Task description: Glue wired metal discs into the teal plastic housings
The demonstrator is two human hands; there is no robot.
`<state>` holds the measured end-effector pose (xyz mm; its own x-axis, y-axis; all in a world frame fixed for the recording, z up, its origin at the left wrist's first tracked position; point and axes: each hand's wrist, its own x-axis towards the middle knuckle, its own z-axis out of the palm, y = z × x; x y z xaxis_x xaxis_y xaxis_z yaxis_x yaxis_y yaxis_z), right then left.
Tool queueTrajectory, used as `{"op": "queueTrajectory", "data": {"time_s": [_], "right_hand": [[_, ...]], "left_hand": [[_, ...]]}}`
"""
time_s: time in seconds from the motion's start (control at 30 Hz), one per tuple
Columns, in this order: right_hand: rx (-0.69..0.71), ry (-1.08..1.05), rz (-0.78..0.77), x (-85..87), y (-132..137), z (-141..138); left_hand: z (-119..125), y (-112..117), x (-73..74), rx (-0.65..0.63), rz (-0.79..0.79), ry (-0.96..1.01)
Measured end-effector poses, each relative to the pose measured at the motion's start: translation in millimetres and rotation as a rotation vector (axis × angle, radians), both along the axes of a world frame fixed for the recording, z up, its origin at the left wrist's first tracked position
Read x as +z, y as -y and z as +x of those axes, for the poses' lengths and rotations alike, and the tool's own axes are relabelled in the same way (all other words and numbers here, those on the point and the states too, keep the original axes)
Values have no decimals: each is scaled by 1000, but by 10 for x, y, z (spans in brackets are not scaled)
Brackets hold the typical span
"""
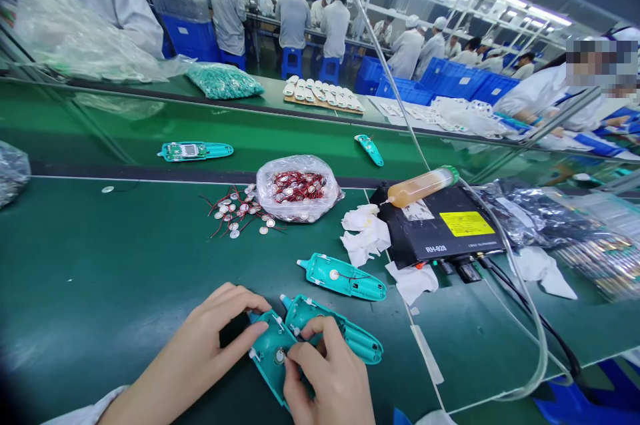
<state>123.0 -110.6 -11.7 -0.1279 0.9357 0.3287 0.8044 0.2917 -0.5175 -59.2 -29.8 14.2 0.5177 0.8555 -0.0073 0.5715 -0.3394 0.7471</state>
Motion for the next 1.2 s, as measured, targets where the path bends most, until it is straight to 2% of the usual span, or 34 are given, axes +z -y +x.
{"op": "queueTrajectory", "data": {"time_s": [0.43,0.67,0.9,1.2], "right_hand": [[9,-22,-16,-5,-5,10],[-21,90,0,43,-1,-8],[-8,124,114,143,21,8],[25,125,93,77,54,-19]], "left_hand": [[4,7,12,6,3,13],[3,1,-8,14,13,8],[-6,11,-37,4,10,9],[8,-6,-22,14,16,14]]}}
